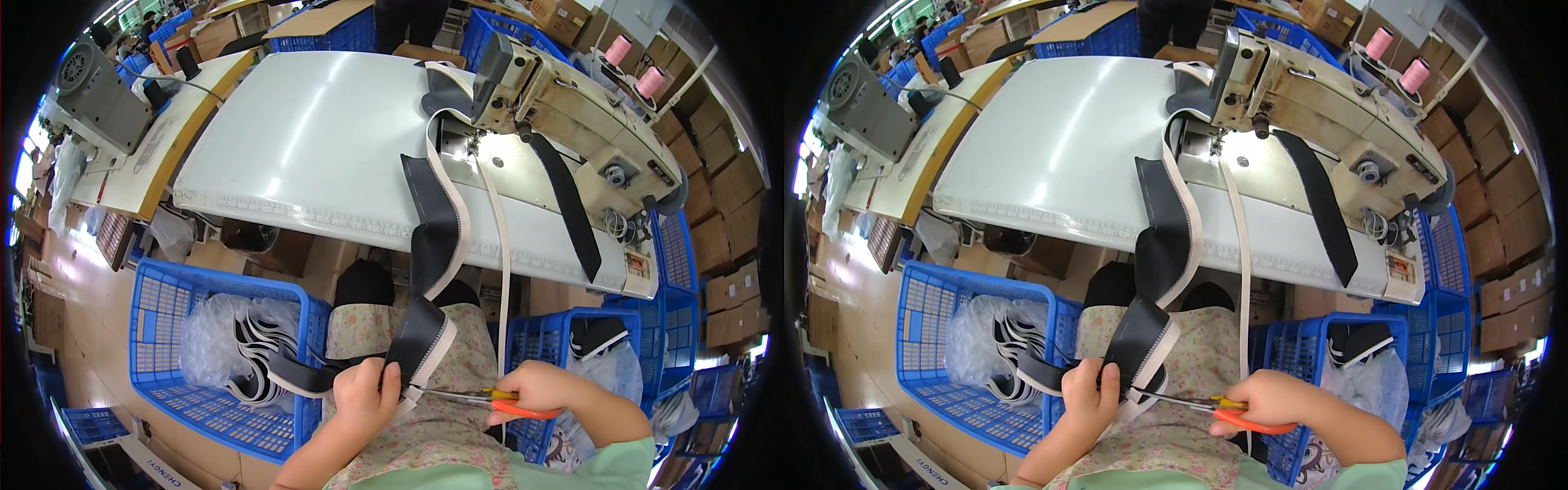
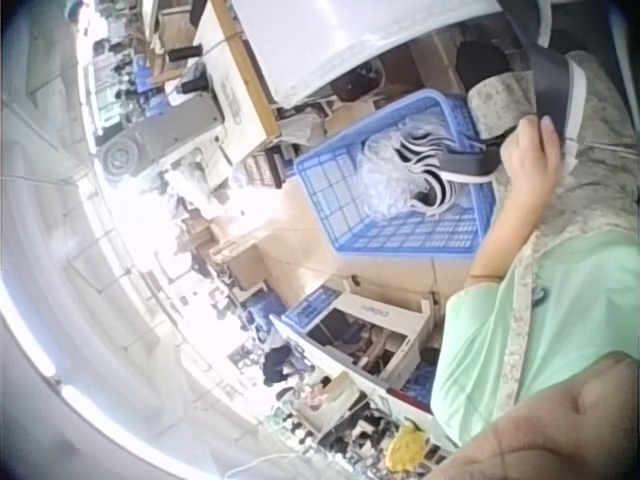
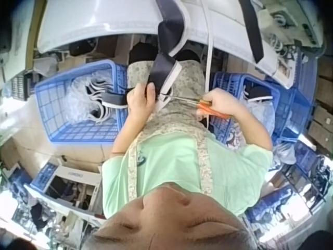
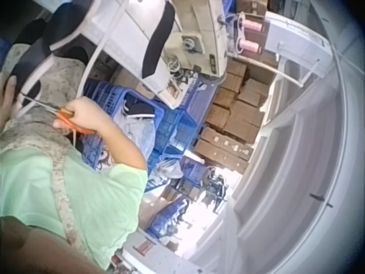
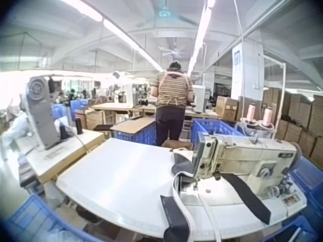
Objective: Trimming excess material from shoe components using scissors.
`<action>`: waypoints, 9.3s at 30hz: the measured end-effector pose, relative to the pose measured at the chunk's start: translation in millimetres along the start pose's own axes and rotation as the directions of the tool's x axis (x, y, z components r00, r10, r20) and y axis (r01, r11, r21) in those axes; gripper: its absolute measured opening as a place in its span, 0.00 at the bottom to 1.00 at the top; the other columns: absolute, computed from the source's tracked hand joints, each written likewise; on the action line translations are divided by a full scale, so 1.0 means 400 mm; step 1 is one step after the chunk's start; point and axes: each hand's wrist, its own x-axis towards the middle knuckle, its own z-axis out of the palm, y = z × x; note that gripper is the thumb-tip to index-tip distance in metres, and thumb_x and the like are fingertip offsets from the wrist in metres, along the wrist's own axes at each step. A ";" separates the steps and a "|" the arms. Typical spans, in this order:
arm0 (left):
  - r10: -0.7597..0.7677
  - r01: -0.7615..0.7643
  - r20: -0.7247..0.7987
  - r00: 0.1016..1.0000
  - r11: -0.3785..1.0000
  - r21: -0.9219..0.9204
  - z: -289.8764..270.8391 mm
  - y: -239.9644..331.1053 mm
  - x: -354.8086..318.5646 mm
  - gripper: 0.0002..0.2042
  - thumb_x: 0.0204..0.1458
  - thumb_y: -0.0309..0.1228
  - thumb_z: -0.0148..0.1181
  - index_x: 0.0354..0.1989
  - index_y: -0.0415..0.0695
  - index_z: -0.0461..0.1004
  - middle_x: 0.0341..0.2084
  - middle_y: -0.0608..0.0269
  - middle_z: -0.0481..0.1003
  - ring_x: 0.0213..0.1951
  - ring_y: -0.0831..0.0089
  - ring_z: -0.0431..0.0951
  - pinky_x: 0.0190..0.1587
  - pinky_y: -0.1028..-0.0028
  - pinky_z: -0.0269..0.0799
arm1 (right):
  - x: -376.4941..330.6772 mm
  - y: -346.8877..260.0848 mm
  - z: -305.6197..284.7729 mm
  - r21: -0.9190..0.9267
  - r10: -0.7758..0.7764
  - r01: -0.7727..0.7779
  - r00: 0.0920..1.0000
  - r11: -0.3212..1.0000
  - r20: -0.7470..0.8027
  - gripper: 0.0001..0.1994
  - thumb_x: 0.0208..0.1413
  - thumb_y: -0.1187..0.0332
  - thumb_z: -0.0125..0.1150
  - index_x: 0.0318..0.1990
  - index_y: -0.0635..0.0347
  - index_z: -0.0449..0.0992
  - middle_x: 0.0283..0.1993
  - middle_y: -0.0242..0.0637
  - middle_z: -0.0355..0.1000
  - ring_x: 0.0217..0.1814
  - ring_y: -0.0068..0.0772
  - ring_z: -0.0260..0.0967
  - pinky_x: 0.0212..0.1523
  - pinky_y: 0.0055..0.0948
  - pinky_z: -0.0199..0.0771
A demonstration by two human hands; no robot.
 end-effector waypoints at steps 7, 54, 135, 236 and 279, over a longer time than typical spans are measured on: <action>-0.207 0.210 0.055 0.977 0.977 -0.044 -0.076 0.012 -0.040 0.08 0.50 0.29 0.55 0.25 0.38 0.67 0.13 0.52 0.67 0.16 0.57 0.69 0.20 0.68 0.62 | 0.049 0.006 -0.141 0.189 -0.037 0.187 0.799 0.964 -0.600 0.18 0.44 0.54 0.67 0.25 0.61 0.70 0.19 0.28 0.63 0.22 0.18 0.57 0.26 0.23 0.62; -0.432 0.449 0.130 0.892 0.823 -0.347 -0.049 -0.011 -0.012 0.13 0.54 0.38 0.53 0.28 0.39 0.67 0.15 0.62 0.70 0.19 0.76 0.69 0.23 0.75 0.65 | 0.037 -0.023 0.033 0.024 -0.330 0.344 0.917 0.939 -0.226 0.26 0.37 0.47 0.68 0.30 0.62 0.69 0.24 0.38 0.64 0.26 0.41 0.65 0.26 0.32 0.63; -0.258 0.272 0.148 0.955 0.959 -0.084 -0.007 0.017 0.023 0.14 0.53 0.37 0.52 0.22 0.38 0.66 0.14 0.49 0.68 0.19 0.50 0.70 0.21 0.63 0.63 | 0.024 0.009 0.039 -0.019 -0.145 0.144 0.975 0.989 -0.169 0.30 0.39 0.41 0.63 0.22 0.65 0.67 0.20 0.44 0.62 0.22 0.44 0.61 0.24 0.35 0.60; -0.507 0.455 0.126 0.852 0.602 -0.656 -0.013 -0.062 0.034 0.09 0.54 0.31 0.50 0.29 0.37 0.70 0.18 0.67 0.69 0.21 0.82 0.65 0.25 0.83 0.60 | 0.141 0.084 0.021 0.423 -0.318 0.224 0.934 0.878 0.165 0.20 0.51 0.54 0.59 0.44 0.61 0.71 0.37 0.34 0.69 0.39 0.24 0.65 0.40 0.25 0.66; -0.486 0.383 -0.014 0.874 0.706 -0.595 -0.052 -0.017 -0.036 0.13 0.54 0.33 0.51 0.23 0.36 0.70 0.13 0.68 0.67 0.17 0.83 0.64 0.20 0.82 0.56 | 0.304 -0.139 -0.409 -0.081 -0.090 0.046 0.258 0.996 -0.962 0.18 0.46 0.58 0.63 0.31 0.66 0.68 0.26 0.49 0.70 0.29 0.44 0.68 0.33 0.36 0.67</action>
